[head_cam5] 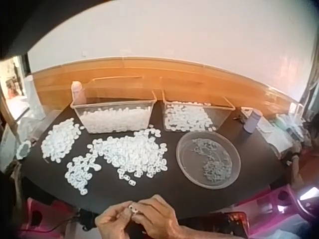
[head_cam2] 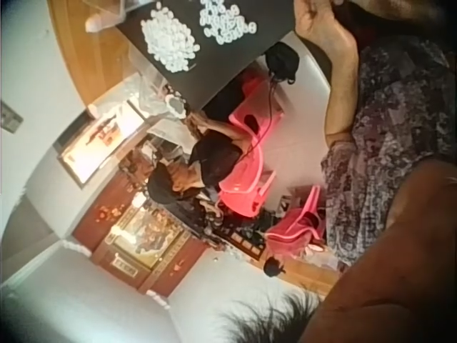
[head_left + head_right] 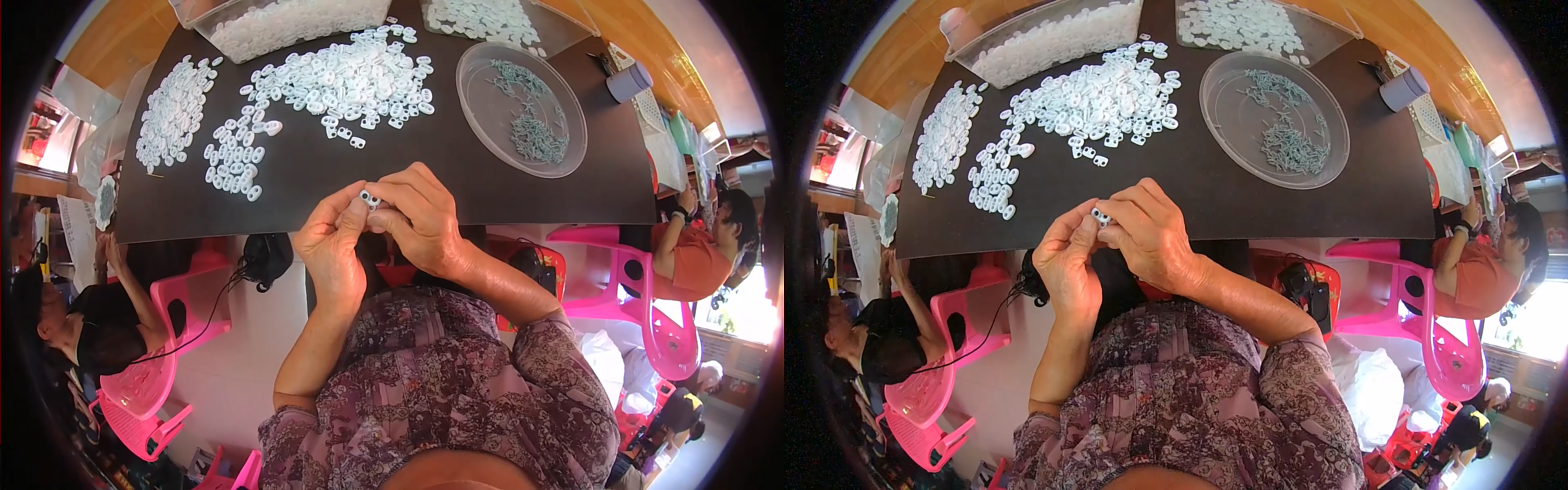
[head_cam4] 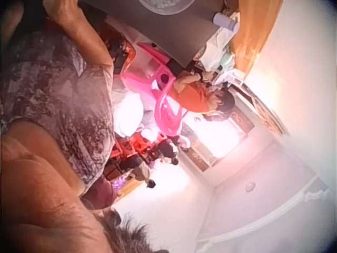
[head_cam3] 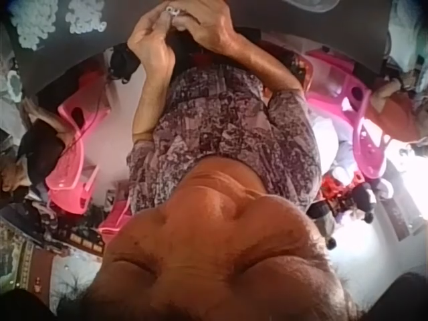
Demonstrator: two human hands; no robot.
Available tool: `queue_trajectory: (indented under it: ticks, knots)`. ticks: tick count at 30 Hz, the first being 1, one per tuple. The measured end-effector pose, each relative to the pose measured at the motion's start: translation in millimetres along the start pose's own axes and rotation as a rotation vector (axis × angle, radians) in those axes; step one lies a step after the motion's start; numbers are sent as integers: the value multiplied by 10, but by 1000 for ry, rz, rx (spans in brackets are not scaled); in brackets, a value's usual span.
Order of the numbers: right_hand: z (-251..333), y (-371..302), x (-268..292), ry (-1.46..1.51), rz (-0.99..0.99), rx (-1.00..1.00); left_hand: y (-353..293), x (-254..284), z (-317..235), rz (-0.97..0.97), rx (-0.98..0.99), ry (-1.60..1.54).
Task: Assembling small white plastic components by manually inserting small grey parts into them.
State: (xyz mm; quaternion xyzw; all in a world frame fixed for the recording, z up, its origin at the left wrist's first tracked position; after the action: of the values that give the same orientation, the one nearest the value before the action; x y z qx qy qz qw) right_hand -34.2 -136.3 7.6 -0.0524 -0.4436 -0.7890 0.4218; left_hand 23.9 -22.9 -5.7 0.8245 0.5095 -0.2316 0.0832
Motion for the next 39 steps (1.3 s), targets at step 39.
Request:
queue_trajectory:
  ticks: [39]
  knots:
    - [208,-80,-94,19,-184,111,-195,-28,-23,19,-280,13]
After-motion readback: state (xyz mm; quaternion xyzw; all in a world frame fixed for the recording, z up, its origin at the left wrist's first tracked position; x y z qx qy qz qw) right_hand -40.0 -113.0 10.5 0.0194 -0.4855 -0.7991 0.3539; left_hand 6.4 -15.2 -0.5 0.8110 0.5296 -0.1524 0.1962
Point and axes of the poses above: each hand's wrist, its own y-axis towards the middle knuckle, its own x-axis out of the back of the hand, z = x × y, the point moved 2 cm from there along y, towards the middle knuckle, and after that the axes turned 1 degree about x, right-handed, at the moved point
